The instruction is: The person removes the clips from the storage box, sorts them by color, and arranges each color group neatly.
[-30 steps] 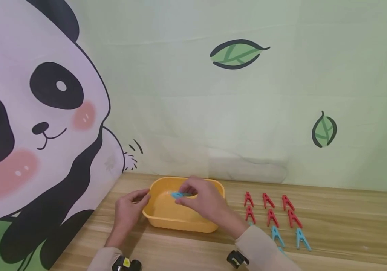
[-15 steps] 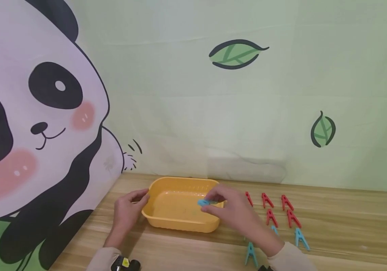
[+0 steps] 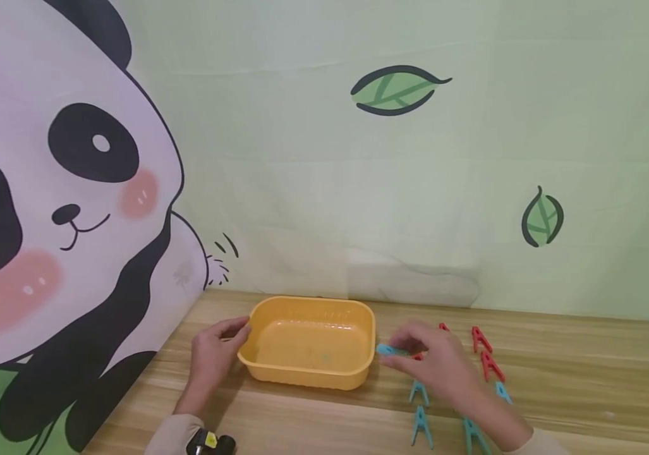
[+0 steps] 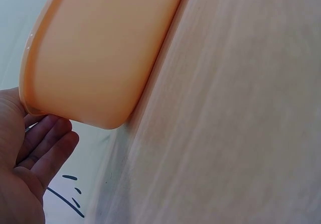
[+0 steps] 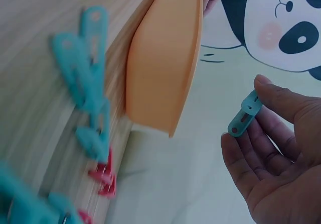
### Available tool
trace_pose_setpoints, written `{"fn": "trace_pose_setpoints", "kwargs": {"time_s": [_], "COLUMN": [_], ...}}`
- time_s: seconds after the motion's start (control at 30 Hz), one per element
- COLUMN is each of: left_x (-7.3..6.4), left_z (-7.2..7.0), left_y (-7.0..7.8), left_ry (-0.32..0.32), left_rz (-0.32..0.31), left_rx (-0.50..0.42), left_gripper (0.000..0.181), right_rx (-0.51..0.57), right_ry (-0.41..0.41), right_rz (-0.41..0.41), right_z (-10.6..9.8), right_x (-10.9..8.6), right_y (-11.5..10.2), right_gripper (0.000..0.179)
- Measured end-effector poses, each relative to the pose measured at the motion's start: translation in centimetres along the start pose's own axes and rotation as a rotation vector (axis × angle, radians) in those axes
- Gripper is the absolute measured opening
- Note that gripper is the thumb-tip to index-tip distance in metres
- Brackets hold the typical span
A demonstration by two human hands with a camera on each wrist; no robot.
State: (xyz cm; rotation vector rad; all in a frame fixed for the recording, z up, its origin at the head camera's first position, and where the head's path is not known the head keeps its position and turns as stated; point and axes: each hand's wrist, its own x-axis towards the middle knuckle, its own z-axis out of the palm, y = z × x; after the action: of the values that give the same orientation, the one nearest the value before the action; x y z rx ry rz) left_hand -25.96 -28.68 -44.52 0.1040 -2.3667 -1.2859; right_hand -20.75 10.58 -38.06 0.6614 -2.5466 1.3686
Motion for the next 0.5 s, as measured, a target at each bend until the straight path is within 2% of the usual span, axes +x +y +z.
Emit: {"fn": "trace_pose_setpoints", "kwargs": {"time_s": [0.23, 0.37, 0.5], "left_x": [0.1, 0.1, 0.1], "left_z": [0.0, 0.0, 0.0], "left_y": [0.0, 0.0, 0.0], "left_ry": [0.004, 0.007, 0.007], "left_rz": [0.002, 0.000, -0.003], "left_rx": [-0.002, 0.006, 0.013], "left_gripper": [0.024, 0.024, 0.024], "right_rx": [0.006, 0.013, -0.036], "right_ry": [-0.013, -0.045, -0.069], "right_rz": [0.111, 0.115, 0.135], "right_z": [-2.0, -2.9, -3.8], "right_x": [-1.4, -2.0, -2.7], "right_y": [1.3, 2.7, 4.2], "right_gripper": [0.019, 0.018, 0.017]}}
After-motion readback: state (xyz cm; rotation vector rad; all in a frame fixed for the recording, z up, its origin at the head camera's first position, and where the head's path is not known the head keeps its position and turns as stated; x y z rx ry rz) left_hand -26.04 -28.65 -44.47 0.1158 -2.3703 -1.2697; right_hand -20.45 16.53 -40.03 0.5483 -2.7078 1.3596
